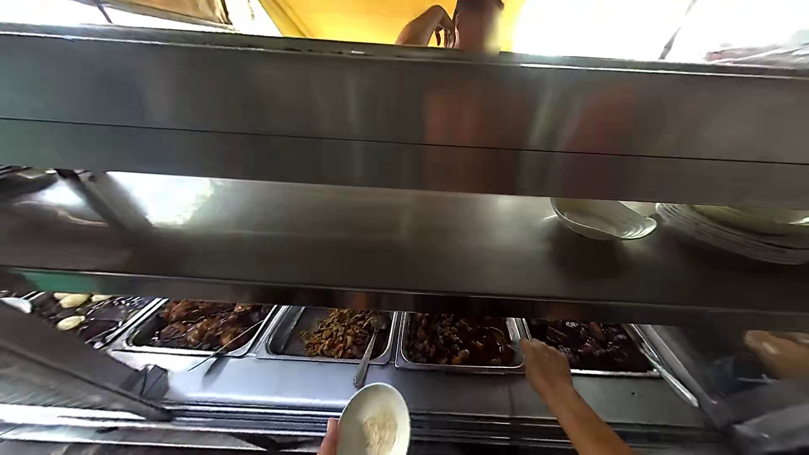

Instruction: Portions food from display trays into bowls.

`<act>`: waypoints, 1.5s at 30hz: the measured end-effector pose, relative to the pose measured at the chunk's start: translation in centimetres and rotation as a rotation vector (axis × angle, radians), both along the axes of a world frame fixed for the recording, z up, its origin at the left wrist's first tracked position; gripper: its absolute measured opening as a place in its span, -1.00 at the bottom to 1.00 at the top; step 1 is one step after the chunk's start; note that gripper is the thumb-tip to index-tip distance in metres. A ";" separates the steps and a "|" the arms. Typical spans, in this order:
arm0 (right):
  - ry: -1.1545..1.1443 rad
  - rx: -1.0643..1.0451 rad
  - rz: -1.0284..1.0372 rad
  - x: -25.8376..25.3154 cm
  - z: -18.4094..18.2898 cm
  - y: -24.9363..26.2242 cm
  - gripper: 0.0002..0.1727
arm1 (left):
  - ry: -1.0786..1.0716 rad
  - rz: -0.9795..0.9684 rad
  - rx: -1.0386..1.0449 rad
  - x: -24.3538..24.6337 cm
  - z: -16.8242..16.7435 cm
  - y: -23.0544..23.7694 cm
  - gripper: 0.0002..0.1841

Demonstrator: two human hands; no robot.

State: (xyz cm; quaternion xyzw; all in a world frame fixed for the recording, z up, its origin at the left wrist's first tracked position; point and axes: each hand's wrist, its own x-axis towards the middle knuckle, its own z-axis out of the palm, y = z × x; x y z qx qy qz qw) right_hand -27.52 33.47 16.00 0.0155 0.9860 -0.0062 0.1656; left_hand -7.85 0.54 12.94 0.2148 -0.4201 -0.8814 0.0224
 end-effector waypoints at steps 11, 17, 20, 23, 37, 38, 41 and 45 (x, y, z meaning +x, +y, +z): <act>0.025 -0.053 -0.058 -4.0 -0.4 -6.6 -0.65 | 0.056 -0.267 0.092 -3.6 -1.1 -3.4 -0.54; 0.005 -0.257 -0.021 -4.7 -3.4 -8.1 -0.62 | 0.076 -0.153 0.091 -3.3 -0.7 -2.6 -0.72; 0.021 -0.388 -0.045 -4.4 -4.2 -5.4 -0.61 | 0.090 -0.083 0.124 -3.7 -0.7 -1.6 -0.74; 0.064 -0.546 -0.047 -4.1 -5.5 -2.7 -0.64 | 0.036 -0.032 0.162 -4.7 -1.1 0.0 -0.76; 0.451 -0.560 0.210 -0.4 -0.1 -3.2 -0.70 | -0.077 0.046 0.326 -16.1 -2.3 9.3 -0.69; 0.553 -0.542 0.273 -0.1 -0.7 -3.3 -0.72 | -0.067 0.041 0.356 -16.3 -2.4 9.8 -0.68; 0.944 -0.406 0.451 -0.2 -2.0 -3.2 -0.74 | -0.022 0.031 0.418 -16.3 -2.6 10.4 -0.69; 1.160 -0.237 0.440 -0.9 0.0 -2.3 -0.81 | 0.023 0.025 0.426 -15.7 -3.2 9.6 -0.70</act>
